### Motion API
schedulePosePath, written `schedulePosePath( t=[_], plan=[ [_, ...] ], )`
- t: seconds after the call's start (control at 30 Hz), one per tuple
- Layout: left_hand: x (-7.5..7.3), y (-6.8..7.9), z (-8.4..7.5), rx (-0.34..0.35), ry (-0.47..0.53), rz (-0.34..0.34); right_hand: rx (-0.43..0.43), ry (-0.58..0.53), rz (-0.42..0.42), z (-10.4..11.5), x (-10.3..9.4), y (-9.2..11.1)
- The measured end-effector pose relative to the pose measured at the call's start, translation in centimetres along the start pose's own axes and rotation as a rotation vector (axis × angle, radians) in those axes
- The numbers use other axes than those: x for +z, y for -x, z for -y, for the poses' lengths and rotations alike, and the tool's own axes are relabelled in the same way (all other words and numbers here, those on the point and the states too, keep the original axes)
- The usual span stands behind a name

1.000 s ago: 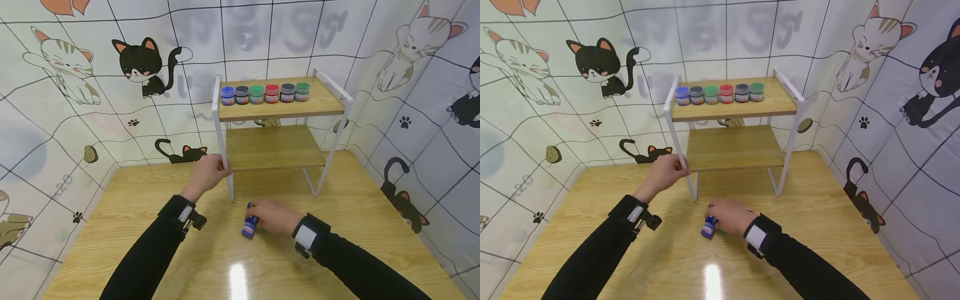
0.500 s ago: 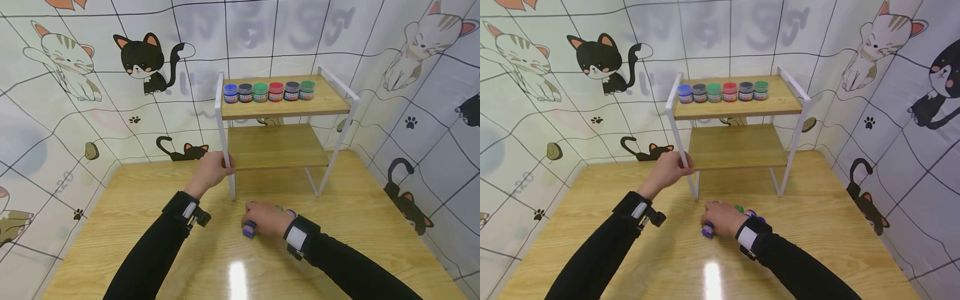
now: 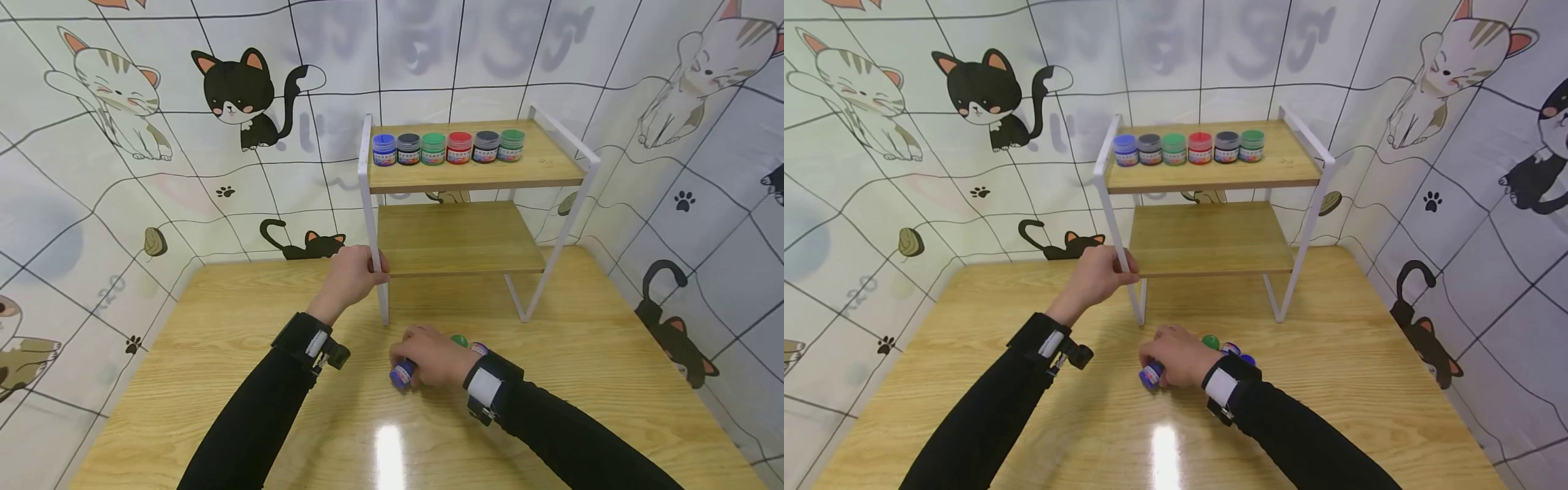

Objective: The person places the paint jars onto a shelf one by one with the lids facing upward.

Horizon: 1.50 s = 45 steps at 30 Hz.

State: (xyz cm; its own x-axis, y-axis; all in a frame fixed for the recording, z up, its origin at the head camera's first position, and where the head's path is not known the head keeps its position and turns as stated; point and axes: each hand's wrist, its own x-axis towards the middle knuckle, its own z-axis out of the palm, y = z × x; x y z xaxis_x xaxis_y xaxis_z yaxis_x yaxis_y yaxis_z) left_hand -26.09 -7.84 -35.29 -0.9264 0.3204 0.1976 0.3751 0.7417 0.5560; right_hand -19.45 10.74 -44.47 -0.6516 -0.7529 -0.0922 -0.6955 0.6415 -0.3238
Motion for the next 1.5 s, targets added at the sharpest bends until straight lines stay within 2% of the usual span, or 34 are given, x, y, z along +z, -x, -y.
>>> schedulePosePath(
  t=[0.23, 0.47, 1.0, 1.23, 1.5],
  plan=[
    [0.1, 0.0, -0.4, 0.0, 0.012, 0.001, -0.028, -0.01, -0.018, 0.1, -0.2, 0.1],
    [0.3, 0.1, -0.7, -0.016, 0.011, 0.004, -0.063, -0.073, 0.001, 0.2, -0.4, 0.1],
    [0.6, -0.1, -0.7, -0.016, 0.016, -0.018, -0.086, -0.093, -0.001, 0.4, -1.1, 0.0],
    [0.4, 0.0, -0.6, -0.006, 0.027, -0.04, -0.137, -0.123, -0.03, 0.4, -1.9, 0.2],
    [0.2, 0.4, -0.5, -0.001, 0.043, -0.047, -0.096, -0.163, 0.007, 0.5, -2.7, 0.7]
  ],
)
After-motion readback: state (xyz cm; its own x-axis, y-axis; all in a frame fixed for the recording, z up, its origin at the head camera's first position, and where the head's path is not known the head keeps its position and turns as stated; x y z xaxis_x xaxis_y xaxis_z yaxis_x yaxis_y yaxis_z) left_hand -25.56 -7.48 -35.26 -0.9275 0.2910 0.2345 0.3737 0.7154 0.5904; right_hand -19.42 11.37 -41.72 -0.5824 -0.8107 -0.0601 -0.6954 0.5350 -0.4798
